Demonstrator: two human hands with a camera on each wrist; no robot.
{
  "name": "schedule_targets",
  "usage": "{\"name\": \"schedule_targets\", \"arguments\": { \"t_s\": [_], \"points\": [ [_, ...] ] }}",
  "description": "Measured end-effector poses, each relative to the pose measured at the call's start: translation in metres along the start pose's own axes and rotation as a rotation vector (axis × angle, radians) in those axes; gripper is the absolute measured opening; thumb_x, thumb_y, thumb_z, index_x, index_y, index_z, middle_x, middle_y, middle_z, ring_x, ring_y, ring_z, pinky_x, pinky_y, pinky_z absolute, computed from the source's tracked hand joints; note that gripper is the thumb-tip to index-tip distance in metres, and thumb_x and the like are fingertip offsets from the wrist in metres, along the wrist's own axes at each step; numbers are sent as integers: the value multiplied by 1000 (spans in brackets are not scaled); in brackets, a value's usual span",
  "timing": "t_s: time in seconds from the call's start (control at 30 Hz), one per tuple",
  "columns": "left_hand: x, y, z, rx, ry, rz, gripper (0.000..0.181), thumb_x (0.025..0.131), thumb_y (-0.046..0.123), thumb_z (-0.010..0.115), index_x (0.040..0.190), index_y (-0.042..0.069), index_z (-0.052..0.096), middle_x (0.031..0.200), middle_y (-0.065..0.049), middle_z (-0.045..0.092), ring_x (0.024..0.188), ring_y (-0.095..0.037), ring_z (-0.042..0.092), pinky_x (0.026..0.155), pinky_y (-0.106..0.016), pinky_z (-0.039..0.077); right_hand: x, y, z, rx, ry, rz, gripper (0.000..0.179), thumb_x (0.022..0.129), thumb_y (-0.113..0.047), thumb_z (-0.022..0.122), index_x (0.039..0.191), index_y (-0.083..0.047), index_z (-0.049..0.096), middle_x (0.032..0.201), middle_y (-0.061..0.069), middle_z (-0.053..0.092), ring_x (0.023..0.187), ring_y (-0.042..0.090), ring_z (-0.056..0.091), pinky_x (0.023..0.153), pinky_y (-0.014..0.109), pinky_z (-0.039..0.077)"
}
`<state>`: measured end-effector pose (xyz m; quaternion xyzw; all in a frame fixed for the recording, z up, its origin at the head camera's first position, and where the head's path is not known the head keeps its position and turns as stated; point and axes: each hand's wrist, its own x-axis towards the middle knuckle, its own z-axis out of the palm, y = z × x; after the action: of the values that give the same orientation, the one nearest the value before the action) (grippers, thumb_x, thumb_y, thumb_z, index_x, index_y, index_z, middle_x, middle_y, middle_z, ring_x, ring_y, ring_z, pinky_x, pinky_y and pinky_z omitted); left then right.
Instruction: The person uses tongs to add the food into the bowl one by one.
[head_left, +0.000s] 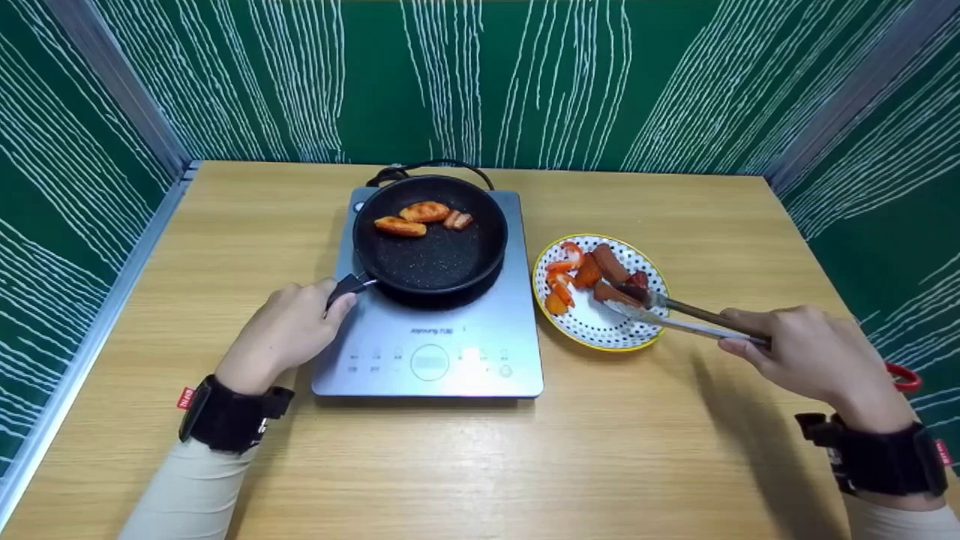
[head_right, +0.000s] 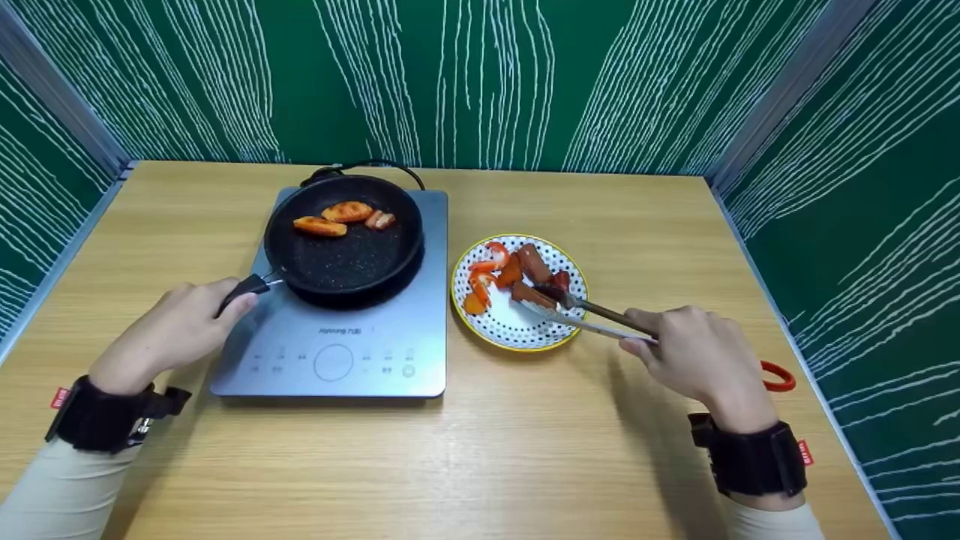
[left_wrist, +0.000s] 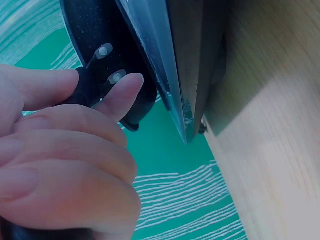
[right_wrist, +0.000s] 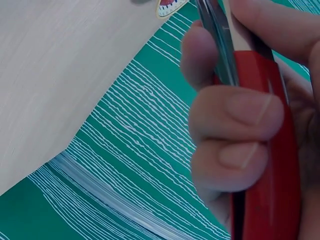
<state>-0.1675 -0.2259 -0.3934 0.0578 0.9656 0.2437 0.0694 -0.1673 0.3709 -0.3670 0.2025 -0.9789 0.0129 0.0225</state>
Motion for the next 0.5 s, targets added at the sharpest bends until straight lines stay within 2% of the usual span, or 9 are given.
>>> {"name": "schedule_targets", "arguments": {
  "t_s": [0.1,0.17,0.3,0.5],
  "points": [
    [0,0,0,-6,-4,-4,33,114,38,48,106,8,59,75,-5,43,62,-23,49,56,-36,37,1,-5,-3,-6,69,-11,29,98,-36,79,122,-20,76,61,-11,45,55,11,41,46,29,27],
    [0,0,0,-12,-7,-9,33,114,38,47,106,9,59,76,-5,43,63,-23,50,57,-36,37,3,-11,-6,-1,118,-29,30,97,-35,80,123,-20,76,60,-12,42,53,9,38,45,27,25],
    [0,0,-1,-20,-16,-20,33,114,40,47,109,10,60,77,-6,44,65,-24,50,58,-36,38,12,-26,-15,24,196,-69,38,94,-33,83,128,-17,77,64,-10,49,51,6,37,44,26,25],
    [-1,1,0,-37,-20,-21,33,114,40,47,109,10,59,77,-6,43,65,-24,50,57,-36,38,33,-53,-31,42,259,-132,41,94,-33,84,129,-13,77,72,-3,62,52,7,40,44,26,28]
  ]
}}
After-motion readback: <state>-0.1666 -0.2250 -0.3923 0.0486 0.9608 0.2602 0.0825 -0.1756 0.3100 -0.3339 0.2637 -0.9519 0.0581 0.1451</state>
